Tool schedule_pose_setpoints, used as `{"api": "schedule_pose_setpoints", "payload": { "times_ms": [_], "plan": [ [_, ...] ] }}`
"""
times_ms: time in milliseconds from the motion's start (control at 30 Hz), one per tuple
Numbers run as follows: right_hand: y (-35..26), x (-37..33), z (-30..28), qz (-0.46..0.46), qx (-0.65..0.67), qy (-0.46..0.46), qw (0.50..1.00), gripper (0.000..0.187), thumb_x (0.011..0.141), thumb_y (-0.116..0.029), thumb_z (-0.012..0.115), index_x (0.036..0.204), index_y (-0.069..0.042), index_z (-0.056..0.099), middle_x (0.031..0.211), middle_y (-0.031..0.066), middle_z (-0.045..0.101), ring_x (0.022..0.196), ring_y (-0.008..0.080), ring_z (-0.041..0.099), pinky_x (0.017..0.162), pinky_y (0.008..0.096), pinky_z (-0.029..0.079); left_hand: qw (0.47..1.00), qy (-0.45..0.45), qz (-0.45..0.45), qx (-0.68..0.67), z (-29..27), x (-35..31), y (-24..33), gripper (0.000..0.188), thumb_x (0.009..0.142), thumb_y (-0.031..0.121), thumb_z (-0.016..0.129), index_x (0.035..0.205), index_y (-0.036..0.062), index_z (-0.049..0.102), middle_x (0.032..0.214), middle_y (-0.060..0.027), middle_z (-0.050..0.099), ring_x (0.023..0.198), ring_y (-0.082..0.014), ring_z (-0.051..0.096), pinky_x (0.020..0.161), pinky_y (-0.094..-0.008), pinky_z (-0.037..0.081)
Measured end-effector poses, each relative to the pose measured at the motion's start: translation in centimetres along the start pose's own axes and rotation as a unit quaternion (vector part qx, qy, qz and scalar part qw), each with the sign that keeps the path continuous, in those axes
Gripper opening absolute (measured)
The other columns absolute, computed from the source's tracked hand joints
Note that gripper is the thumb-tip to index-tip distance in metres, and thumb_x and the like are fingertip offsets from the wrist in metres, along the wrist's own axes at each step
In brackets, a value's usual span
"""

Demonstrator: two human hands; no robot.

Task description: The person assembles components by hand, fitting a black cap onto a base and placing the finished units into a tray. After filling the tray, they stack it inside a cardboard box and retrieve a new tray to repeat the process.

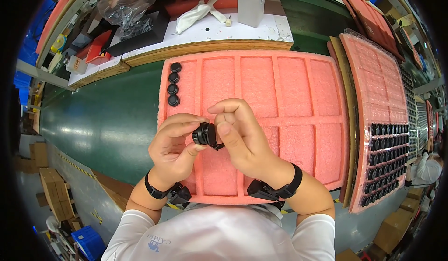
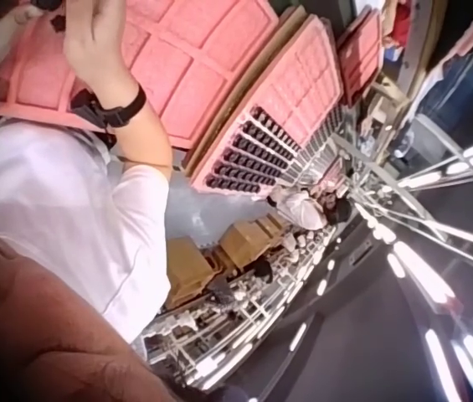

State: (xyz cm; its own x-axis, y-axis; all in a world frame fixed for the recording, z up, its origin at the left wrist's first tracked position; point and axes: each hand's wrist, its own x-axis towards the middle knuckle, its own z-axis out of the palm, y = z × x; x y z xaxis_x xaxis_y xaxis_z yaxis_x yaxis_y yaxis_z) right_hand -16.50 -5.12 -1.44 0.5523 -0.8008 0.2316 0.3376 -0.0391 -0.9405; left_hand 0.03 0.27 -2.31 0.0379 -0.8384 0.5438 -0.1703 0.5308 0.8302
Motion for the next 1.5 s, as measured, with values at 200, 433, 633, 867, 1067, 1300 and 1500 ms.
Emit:
{"api": "schedule_pose_setpoints", "payload": {
  "times_ms": [200,433,633,867,1067,1300,1500],
  "plan": [
    [0.3,-0.1,-0.7,-0.020,-0.101,-0.036,0.994,0.023,0.091,-0.009,0.057,0.110,-0.001,0.047,0.088,0.0036,0.050,0.075,0.0098,0.048,0.065,0.0237,0.041,1.000,0.000,-0.002,-0.019,-0.1,-0.1,-0.5,0.034,0.079,-0.001,0.069,0.110,-0.0047,0.057,0.110,-0.0174,0.059,0.100,-0.0257,0.061,0.086,-0.0341,0.050],
    [0.1,0.5,-0.8,-0.136,-0.263,-0.032,0.955,0.023,0.084,-0.002,0.062,0.105,-0.001,0.055,0.096,0.0095,0.052,0.083,0.0158,0.049,0.076,0.0278,0.042,0.985,-0.001,-0.105,-0.140,0.0,-0.5,-0.6,0.037,0.084,0.001,0.066,0.118,-0.0047,0.053,0.115,-0.0148,0.055,0.102,-0.0216,0.059,0.090,-0.0341,0.050],
    [-1.0,1.1,-1.5,-0.093,-0.277,-0.024,0.956,0.021,0.084,-0.002,0.061,0.104,-0.001,0.056,0.097,0.0089,0.053,0.085,0.0174,0.051,0.077,0.0282,0.043,0.974,0.024,-0.164,-0.155,0.8,0.3,-0.9,0.035,0.087,0.003,0.064,0.119,-0.0035,0.052,0.110,-0.0123,0.056,0.100,-0.0187,0.059,0.086,-0.0326,0.051],
    [-2.8,-0.6,-3.4,-0.068,-0.434,0.016,0.898,0.019,0.080,-0.003,0.065,0.098,-0.001,0.058,0.090,0.0078,0.055,0.082,0.0197,0.053,0.075,0.0285,0.044,0.960,-0.171,-0.179,0.135,0.8,0.0,-1.6,0.024,0.081,0.010,0.068,0.101,-0.0002,0.060,0.094,-0.0124,0.061,0.089,-0.0241,0.062,0.075,-0.0344,0.051],
    [-1.1,-0.7,-6.8,-0.035,-0.618,0.034,0.784,0.019,0.077,-0.005,0.067,0.093,-0.001,0.058,0.088,0.0111,0.057,0.083,0.0269,0.056,0.076,0.0361,0.046,0.916,-0.239,-0.149,0.284,0.8,-0.1,-1.9,0.026,0.074,0.015,0.074,0.092,0.0006,0.062,0.090,-0.0132,0.061,0.087,-0.0264,0.062,0.077,-0.0333,0.050],
    [0.2,0.3,-7.7,-0.048,-0.656,0.036,0.753,0.019,0.077,-0.008,0.067,0.093,-0.001,0.059,0.088,0.0126,0.058,0.084,0.0305,0.057,0.076,0.0390,0.046,0.897,-0.271,-0.101,0.333,0.8,-0.3,-1.9,0.029,0.071,0.017,0.074,0.092,0.0017,0.061,0.091,-0.0132,0.060,0.086,-0.0325,0.060,0.076,-0.0381,0.049],
    [0.6,-0.6,-3.8,0.043,-0.499,-0.071,0.863,0.019,0.081,-0.009,0.067,0.097,0.000,0.061,0.086,0.0113,0.061,0.078,0.0241,0.061,0.070,0.0339,0.048,0.924,-0.220,-0.117,0.289,0.7,-0.3,-1.9,0.028,0.072,0.014,0.072,0.093,0.0014,0.060,0.091,-0.0135,0.059,0.086,-0.0318,0.060,0.076,-0.0386,0.049]
  ]
}}
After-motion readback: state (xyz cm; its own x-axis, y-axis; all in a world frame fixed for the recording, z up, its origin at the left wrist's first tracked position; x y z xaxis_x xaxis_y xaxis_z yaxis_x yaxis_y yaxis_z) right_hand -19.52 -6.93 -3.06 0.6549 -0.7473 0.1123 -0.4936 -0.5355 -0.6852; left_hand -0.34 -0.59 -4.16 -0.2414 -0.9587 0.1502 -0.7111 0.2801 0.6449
